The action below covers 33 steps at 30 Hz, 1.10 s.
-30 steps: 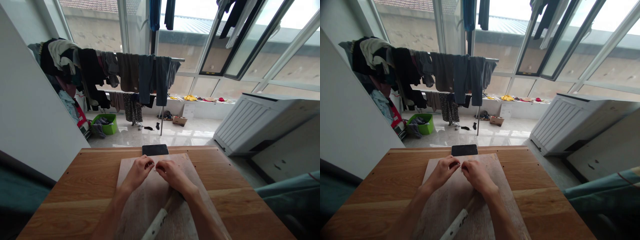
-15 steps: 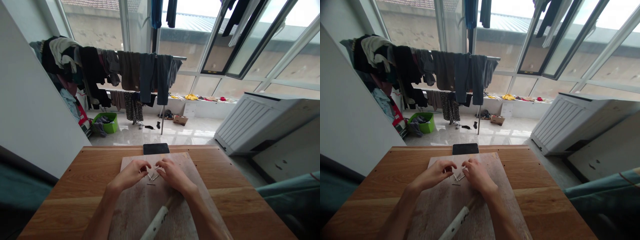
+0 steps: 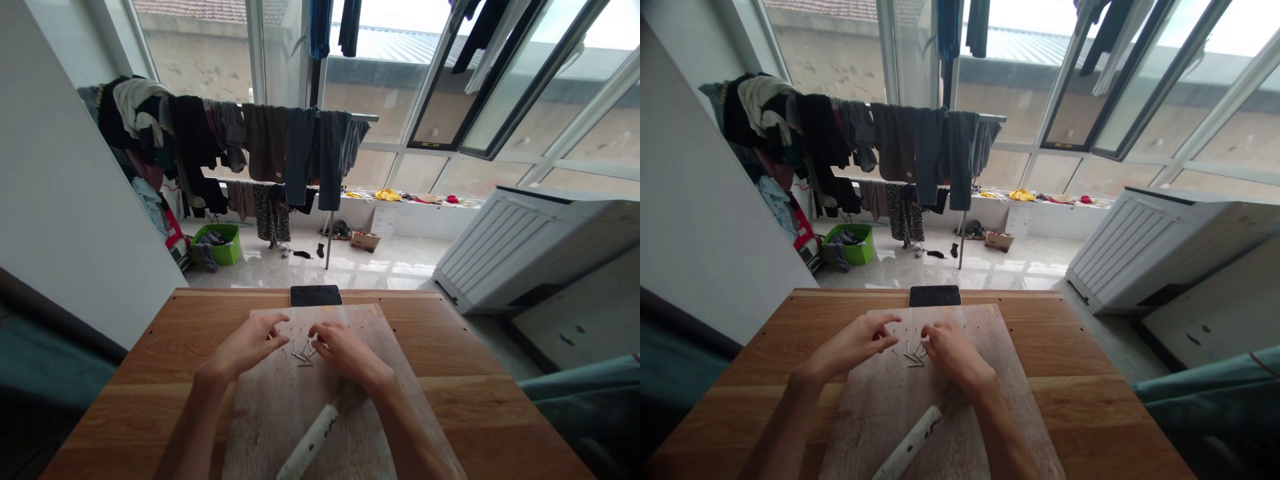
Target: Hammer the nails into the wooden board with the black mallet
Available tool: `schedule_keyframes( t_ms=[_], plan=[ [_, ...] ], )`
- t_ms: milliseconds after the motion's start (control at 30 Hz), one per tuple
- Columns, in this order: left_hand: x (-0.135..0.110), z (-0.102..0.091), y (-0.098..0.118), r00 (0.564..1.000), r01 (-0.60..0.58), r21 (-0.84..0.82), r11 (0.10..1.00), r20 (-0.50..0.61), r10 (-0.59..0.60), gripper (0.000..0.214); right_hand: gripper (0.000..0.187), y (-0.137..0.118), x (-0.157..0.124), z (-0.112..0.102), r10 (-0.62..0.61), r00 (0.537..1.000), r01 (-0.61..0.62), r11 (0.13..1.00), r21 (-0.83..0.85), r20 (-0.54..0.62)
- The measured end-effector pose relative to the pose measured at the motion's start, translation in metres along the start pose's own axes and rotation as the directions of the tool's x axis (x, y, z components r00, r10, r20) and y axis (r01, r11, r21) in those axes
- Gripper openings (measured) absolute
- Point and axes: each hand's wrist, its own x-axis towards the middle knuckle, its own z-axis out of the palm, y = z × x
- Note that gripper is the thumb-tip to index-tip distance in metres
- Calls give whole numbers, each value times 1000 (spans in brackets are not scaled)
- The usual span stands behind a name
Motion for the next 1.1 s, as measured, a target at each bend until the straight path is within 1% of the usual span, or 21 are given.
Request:
schedule_keyframes(
  t_ms=[67, 133, 233, 300, 367, 400, 467, 533, 600, 667, 733, 800, 867, 933, 1000, 1033, 1100],
  plan=[
    [-8, -4, 3, 998, 7, 65, 998, -70, -2, 46, 26, 2, -4, -7, 20, 999, -19, 1000, 17, -30],
    [-20, -5, 4, 995, 21, 143, 989, -104, -6, 46, 26, 5, -9, -14, 27, 998, -26, 999, 29, -51],
    [-46, 4, -1, 990, 21, 262, 965, -142, 17, 43, 26, 8, -19, -25, 20, 995, -16, 999, 33, -101],
    [-69, 17, -7, 980, -3, 326, 945, -186, 67, 37, 27, 9, -24, -33, -2, 988, 7, 1000, 28, -156],
    [-94, 35, -14, 956, -64, 368, 928, -245, 163, 27, 29, 9, -27, -41, -26, 976, 34, 999, 34, -216],
    [-106, 46, -17, 934, -114, 374, 920, -275, 227, 22, 30, 10, -29, -45, -30, 970, 42, 998, 44, -242],
    [-132, 68, -24, 871, -220, 360, 907, -346, 349, 22, 32, 17, -33, -47, -11, 961, 28, 998, 58, -275],
    [-155, 90, -34, 821, -309, 362, 879, -364, 439, 21, 35, 34, -44, -41, 35, 956, -25, 999, 37, -293],
    [-174, 111, -47, 787, -327, 399, 857, -388, 481, 20, 36, 61, -64, -27, 91, 945, -104, 994, -25, -313],
    [-186, 128, -59, 749, -287, 441, 850, -450, 486, 22, 41, 93, -92, -6, 191, 899, -242, 967, -84, -393],
    [-190, 139, -66, 729, -252, 457, 853, -490, 478, 23, 44, 121, -123, 17, 282, 850, -348, 935, -71, -445],
    [-190, 139, -67, 728, -252, 469, 847, -484, 485, 24, 45, 136, -149, 37, 328, 834, -384, 922, -42, -443],
    [-190, 132, -64, 748, -263, 503, 823, -433, 503, 23, 47, 135, -166, 49, 327, 829, -379, 925, -26, -453],
    [-191, 120, -60, 767, -257, 547, 797, -386, 512, 21, 49, 121, -173, 55, 346, 817, -393, 919, -7, -462],
    [-194, 108, -60, 785, -215, 578, 787, -377, 491, 18, 51, 102, -173, 58, 379, 803, -418, 908, 19, -460],
    [-197, 104, -62, 784, -189, 590, 785, -391, 482, 17, 51, 93, -172, 59, 388, 800, -423, 906, 29, -457],
    [-204, 97, -70, 756, -145, 616, 774, -436, 488, 16, 48, 76, -169, 64, 377, 810, -404, 914, 37, -450]
  ],
)
